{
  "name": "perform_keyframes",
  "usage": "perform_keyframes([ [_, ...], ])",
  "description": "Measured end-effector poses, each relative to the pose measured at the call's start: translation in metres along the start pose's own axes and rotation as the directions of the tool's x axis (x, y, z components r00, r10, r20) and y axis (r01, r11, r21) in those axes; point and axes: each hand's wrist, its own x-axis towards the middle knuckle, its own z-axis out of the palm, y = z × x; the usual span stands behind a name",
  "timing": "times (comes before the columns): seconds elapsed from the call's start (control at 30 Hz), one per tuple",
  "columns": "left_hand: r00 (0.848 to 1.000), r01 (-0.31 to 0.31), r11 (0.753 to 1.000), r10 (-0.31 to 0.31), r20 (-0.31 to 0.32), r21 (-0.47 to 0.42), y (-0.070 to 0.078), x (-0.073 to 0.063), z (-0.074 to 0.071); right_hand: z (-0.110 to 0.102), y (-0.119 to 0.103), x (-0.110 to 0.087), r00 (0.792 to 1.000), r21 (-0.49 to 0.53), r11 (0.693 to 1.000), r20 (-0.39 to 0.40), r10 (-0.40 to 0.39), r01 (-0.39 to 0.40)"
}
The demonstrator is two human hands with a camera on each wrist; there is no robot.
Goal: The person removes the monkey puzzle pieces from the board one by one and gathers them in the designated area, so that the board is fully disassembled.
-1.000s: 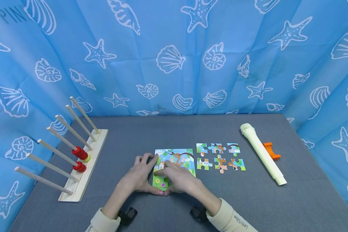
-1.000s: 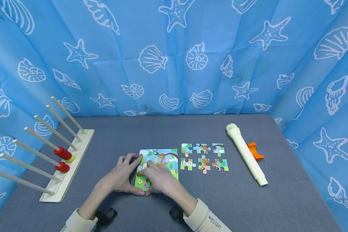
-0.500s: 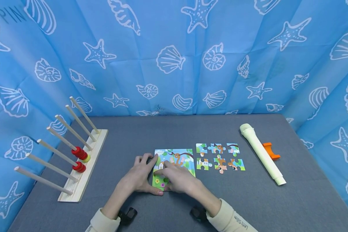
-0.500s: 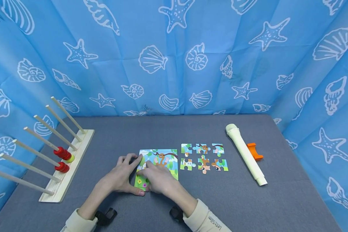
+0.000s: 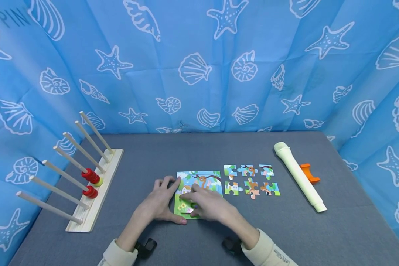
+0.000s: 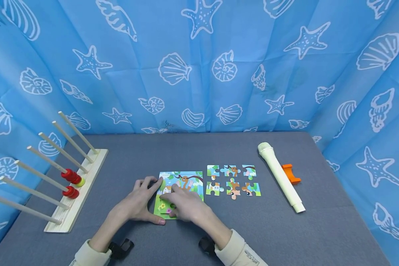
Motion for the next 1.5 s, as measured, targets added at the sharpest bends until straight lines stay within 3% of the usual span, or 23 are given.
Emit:
perform_keyframes([
  [0.4,0.999,0.035,0.999,-0.036,0.021,0.021,0.001,0.002,0.001,-0.013,0.03,-0.026,0.999,0.064,0.998,-0.031,-0.01,0.012],
  [0.8,0.999,0.04,0.999,-0.04,0.025,0.013,0.001,0.002,0.001,-0.019,0.057,-0.044,0.998,0.104,0.993,-0.022,0.054,-0.051],
  [1.5,0.999,0.037,0.999,-0.037,0.02,0.016,0.002,0.002,0.0,-0.026,0.066,-0.069,0.993,0.083,0.99,-0.005,0.117,-0.116],
])
